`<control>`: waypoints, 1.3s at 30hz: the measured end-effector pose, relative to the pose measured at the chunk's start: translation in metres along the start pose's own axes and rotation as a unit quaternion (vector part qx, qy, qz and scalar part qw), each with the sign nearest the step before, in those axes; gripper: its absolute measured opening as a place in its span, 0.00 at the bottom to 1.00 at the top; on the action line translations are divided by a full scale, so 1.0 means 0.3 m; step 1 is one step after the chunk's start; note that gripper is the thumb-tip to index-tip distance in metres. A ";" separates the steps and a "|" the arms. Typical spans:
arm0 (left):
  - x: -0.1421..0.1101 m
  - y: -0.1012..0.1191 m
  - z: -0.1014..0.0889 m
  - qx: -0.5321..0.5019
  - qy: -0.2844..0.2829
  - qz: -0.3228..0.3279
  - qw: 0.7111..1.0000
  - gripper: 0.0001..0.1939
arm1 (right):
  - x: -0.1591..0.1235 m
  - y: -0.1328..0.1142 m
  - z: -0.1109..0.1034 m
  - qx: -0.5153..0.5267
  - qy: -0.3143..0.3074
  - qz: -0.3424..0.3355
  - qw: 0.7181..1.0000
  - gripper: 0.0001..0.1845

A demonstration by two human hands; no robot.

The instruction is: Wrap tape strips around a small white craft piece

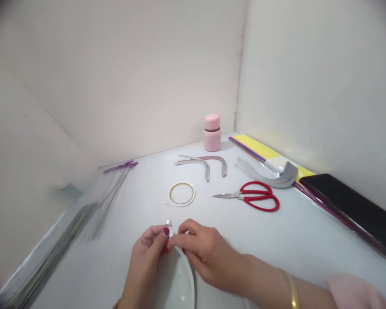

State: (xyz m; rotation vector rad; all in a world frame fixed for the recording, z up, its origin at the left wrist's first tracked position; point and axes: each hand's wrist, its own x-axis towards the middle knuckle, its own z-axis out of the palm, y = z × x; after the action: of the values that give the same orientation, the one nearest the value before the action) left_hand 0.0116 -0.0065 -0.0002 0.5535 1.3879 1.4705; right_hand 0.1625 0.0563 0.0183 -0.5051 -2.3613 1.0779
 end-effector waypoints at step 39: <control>-0.015 -0.019 0.020 0.048 0.020 0.067 0.996 0.06 | 0.004 -0.017 0.065 0.480 0.018 0.354 0.803 0.14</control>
State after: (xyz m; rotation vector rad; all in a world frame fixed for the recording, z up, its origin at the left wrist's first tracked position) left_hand 0.0203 -0.0085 -0.0029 0.6932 1.4816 1.5347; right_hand 0.1496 0.0421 0.0115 -0.9825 -1.2417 2.3285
